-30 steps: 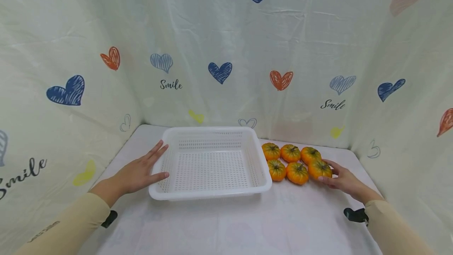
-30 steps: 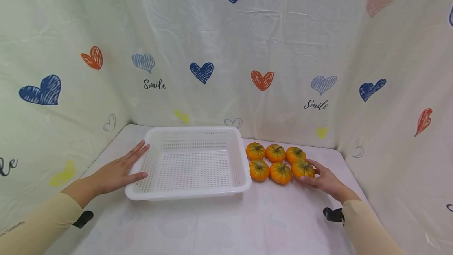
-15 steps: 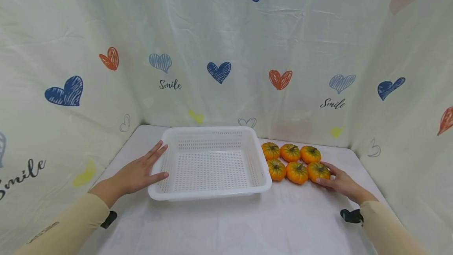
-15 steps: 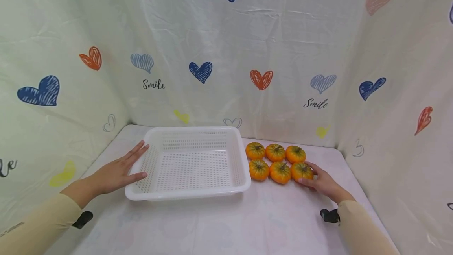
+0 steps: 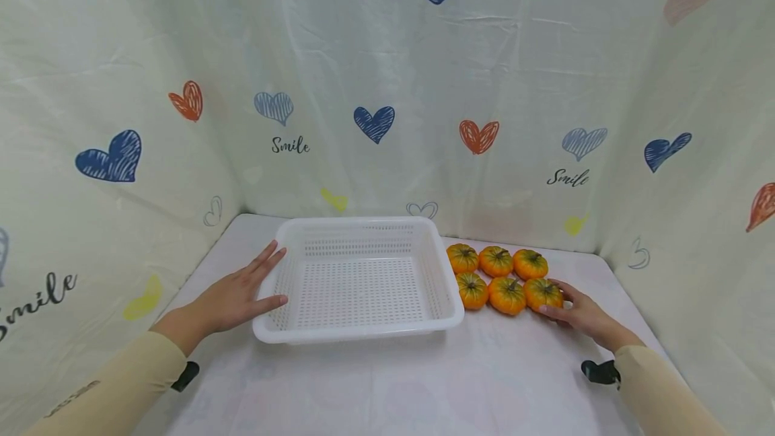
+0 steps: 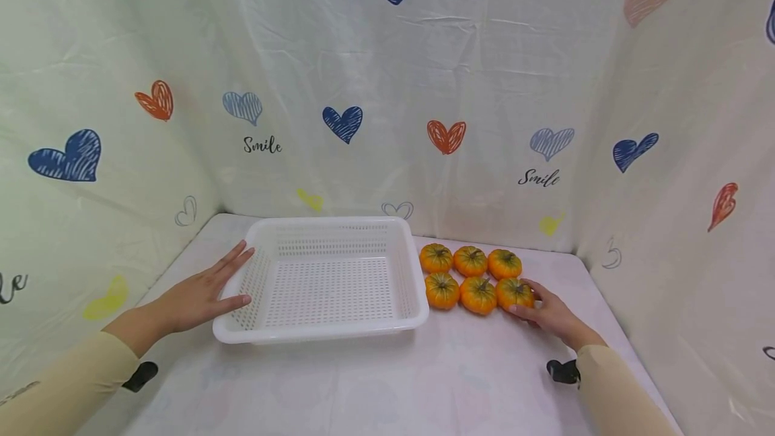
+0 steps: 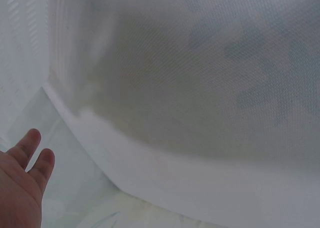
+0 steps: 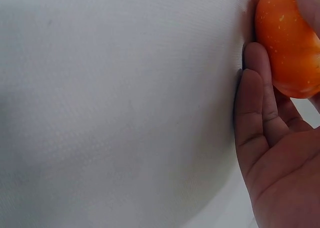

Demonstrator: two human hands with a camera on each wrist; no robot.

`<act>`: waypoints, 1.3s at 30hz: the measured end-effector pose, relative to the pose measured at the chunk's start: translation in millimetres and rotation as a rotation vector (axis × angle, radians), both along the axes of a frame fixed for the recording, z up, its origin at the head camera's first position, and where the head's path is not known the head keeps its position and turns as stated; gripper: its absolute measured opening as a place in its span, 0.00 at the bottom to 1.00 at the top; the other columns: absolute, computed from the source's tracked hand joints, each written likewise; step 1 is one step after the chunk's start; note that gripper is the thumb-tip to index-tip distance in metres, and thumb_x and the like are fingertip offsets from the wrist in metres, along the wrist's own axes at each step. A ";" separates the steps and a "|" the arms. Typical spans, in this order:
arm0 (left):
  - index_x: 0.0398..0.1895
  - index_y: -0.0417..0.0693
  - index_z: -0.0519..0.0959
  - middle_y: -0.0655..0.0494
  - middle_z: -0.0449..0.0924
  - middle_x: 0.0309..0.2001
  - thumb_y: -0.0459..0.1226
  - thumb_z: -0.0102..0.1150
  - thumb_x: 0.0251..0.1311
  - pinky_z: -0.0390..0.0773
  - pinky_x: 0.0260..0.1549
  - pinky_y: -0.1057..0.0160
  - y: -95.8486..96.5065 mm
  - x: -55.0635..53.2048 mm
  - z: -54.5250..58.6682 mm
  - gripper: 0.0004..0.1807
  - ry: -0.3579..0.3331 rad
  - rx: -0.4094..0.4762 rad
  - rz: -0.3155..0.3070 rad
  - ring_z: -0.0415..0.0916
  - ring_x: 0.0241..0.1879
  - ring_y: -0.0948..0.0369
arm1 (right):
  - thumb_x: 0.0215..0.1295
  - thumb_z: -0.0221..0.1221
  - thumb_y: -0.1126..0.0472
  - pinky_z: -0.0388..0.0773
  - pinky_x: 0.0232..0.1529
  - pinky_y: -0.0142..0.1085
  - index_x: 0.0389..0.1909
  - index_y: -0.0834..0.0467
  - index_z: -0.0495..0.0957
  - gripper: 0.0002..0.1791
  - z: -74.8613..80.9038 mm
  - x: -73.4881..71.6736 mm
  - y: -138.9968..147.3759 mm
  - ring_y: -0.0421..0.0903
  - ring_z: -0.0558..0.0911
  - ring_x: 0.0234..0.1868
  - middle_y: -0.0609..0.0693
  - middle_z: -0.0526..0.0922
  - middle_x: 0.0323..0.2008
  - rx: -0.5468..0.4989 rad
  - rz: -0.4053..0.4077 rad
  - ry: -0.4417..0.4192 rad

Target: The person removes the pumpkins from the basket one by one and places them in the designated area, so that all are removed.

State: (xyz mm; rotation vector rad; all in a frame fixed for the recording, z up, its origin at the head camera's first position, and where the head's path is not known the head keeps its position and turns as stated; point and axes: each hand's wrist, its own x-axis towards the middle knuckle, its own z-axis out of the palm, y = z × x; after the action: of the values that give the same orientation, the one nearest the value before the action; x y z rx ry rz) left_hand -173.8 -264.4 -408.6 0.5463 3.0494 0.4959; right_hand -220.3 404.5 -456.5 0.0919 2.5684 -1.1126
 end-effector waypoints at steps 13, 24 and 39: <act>0.81 0.51 0.46 0.49 0.36 0.80 0.62 0.54 0.65 0.66 0.58 0.33 0.3 2.1 1.8 0.49 0.003 0.002 -0.006 0.59 0.69 0.35 | 0.62 0.64 0.37 0.72 0.59 0.59 0.78 0.62 0.43 0.58 -2.4 1.3 0.8 0.64 0.71 0.57 0.77 0.48 0.70 -0.009 -0.005 -0.018; 0.81 0.49 0.47 0.48 0.38 0.80 0.62 0.53 0.65 0.68 0.58 0.35 -0.1 1.0 2.7 0.49 0.015 -0.016 -0.007 0.61 0.68 0.36 | 0.62 0.63 0.36 0.64 0.62 0.64 0.79 0.61 0.41 0.59 -0.4 2.5 -2.1 0.69 0.66 0.61 0.76 0.48 0.70 -0.013 -0.011 -0.026; 0.81 0.48 0.42 0.48 0.36 0.80 0.63 0.52 0.65 0.65 0.60 0.34 -0.9 -0.5 3.8 0.52 0.002 -0.029 -0.008 0.58 0.70 0.36 | 0.59 0.63 0.32 0.62 0.62 0.67 0.77 0.66 0.40 0.63 2.9 1.4 -3.5 0.67 0.68 0.59 0.77 0.49 0.70 0.043 -0.012 -0.041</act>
State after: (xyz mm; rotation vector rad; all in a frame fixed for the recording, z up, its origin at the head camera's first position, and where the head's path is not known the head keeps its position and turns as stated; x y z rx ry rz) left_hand -174.3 -265.3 -404.8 0.5587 3.0498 0.4508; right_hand -218.9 401.0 -453.6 0.1393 2.5584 -1.0495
